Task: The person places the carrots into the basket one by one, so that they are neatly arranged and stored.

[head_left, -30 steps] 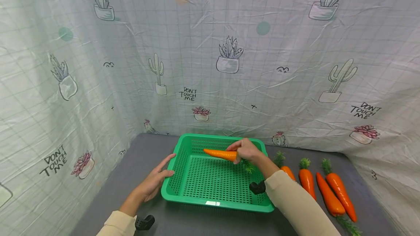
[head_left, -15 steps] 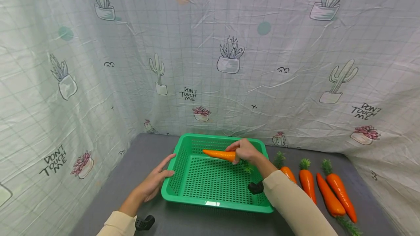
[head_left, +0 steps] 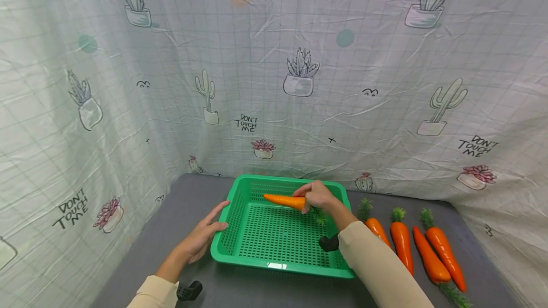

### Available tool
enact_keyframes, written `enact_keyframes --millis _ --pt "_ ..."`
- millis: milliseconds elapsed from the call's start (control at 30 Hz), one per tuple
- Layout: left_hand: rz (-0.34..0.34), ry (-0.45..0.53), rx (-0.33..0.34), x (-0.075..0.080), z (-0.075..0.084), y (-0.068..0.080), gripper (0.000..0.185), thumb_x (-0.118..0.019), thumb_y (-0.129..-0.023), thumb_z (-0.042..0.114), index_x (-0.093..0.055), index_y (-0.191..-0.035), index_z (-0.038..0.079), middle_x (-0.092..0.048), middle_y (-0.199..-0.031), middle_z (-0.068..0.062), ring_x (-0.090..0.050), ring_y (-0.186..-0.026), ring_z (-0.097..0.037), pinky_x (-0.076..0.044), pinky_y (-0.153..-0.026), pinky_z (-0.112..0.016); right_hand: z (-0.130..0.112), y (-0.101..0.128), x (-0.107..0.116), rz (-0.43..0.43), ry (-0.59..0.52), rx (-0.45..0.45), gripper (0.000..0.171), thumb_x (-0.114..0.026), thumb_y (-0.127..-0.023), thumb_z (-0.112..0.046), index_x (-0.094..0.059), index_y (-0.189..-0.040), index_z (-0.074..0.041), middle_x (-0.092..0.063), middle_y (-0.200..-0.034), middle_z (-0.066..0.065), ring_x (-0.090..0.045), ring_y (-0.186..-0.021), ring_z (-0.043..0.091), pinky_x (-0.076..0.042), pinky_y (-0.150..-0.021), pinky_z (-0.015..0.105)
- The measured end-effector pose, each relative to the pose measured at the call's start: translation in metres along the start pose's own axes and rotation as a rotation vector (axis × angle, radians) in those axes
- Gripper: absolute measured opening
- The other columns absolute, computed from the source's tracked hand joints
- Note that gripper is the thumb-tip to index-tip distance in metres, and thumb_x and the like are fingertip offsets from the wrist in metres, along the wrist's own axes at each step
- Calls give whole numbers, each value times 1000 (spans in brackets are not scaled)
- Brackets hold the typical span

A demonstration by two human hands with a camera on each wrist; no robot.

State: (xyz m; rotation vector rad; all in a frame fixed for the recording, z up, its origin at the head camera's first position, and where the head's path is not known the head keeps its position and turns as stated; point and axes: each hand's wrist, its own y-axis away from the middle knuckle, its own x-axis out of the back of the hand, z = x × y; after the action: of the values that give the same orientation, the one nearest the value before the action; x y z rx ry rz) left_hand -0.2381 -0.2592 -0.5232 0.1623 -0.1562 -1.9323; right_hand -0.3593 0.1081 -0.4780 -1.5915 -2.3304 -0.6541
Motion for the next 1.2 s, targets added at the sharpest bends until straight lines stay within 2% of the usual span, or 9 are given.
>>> enact_keyframes --millis 367,733,1200 --pt "-1 -3 -5 -1 0 1 80 -56 -106 24 -7 -169 32 -26 -164 -33 -63 -127 -29 -57 -94 -40 -1 2 -6 15 -1 -29 58 -67 -61 24 -82 -109 -6 -76 -122 14 -70 -101 27 -62 -71 39" --pt "8 -11 -5 -2 0 1 80 -56 -105 23 -8 -169 31 -24 -165 -32 -61 -130 -30 -57 -95 -41 1 2 -11 22 18 -16 57 -66 -61 24 -82 -107 -6 -77 -117 13 -70 -98 27 -63 -69 39" --pt "5 -15 -10 0 0 1 79 -56 -106 24 -8 -169 32 -30 -162 -34 -63 -126 -28 -57 -94 -41 3 -3 -16 30 45 -15 53 -70 -64 23 -82 -106 -8 -77 -116 10 -70 -96 25 -63 -70 38"
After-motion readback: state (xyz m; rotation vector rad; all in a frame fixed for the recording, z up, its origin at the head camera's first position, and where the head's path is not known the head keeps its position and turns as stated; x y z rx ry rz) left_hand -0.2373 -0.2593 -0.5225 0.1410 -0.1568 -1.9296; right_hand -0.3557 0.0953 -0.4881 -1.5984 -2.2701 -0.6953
